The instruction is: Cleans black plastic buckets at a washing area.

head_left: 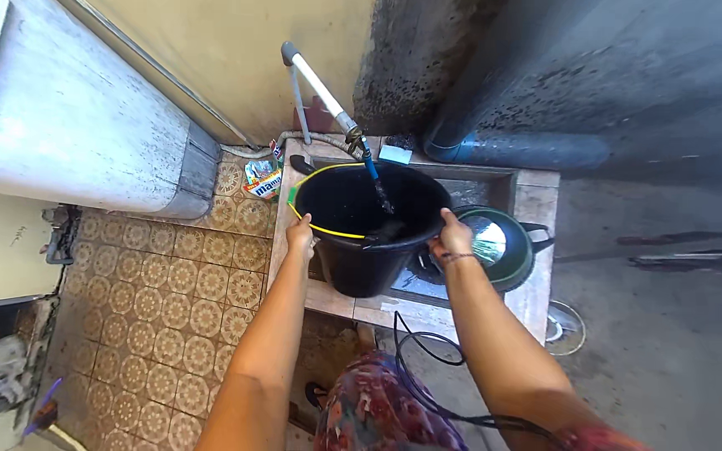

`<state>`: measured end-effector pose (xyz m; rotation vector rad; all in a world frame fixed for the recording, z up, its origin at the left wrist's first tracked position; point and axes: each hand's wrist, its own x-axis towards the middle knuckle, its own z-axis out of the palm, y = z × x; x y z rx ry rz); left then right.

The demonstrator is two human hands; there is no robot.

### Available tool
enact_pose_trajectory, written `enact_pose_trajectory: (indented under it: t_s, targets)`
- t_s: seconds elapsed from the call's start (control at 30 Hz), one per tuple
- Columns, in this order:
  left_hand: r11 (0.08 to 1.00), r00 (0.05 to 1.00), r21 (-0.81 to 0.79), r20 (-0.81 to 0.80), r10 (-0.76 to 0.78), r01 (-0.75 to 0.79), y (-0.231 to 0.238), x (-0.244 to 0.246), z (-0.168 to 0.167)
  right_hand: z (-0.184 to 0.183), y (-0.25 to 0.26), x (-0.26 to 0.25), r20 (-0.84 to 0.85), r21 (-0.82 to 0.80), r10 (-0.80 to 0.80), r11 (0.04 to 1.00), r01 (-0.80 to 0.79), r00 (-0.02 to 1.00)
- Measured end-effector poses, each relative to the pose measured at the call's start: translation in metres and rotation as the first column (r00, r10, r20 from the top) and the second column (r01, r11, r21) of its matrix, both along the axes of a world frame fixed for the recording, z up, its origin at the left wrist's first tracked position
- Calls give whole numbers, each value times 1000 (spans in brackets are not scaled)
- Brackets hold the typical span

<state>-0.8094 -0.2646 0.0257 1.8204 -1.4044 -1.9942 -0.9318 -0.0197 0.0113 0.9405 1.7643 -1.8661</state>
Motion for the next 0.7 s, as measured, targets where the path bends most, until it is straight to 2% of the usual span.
enact_pose_trajectory:
  t_s: [0.07, 0.1, 0.17, 0.2, 0.33, 0.43, 0.5, 0.53, 0.6, 0.63, 0.67, 0.7]
  targets:
    - [997, 998, -78, 59, -13, 18, 2, 27, -10, -31, -11, -3, 48, 104, 186, 976, -190, 981]
    - [993, 997, -116, 71, -7, 15, 11, 43, -13, -48, -12, -2, 73, 207, 303, 927, -312, 950]
    - [979, 999, -206, 37, 17, -9, 38, 66, -10, -73, -4, 0, 165, 368, 536, 745, -556, 828]
    - [971, 1000, -238, -1, 10, -10, 51, 74, -4, -80, 0, 4, 230, 400, 616, 646, -650, 754]
    - [951, 980, -293, -139, -144, 98, 88, 79, 40, -104, 5, 44, 483, 293, 800, 234, -927, 355]
    - [923, 929, -320, -227, -293, 213, 102, 74, 71, -110, -15, 88, 539, 145, 842, -62, -988, 26]
    - [901, 903, -333, -229, -363, 277, 106, 76, 81, -118, -29, 114, 476, 60, 874, -142, -988, -97]
    - [888, 895, -340, -213, -392, 308, 106, 78, 84, -130, -35, 128, 416, 39, 902, -143, -989, -113]
    - [866, 888, -351, -161, -430, 356, 102, 80, 89, -172, -43, 159, 282, 23, 959, -34, -999, -26]
    - [859, 888, -349, -132, -439, 373, 100, 80, 91, -181, -46, 171, 233, 21, 972, -1, -1000, 4]
    - [857, 890, -343, -111, -443, 384, 98, 79, 92, -166, -49, 173, 221, 7, 975, -27, -1000, -25]
    - [859, 891, -329, -95, -444, 393, 97, 77, 92, -130, -50, 170, 238, -12, 970, -55, -998, -56]
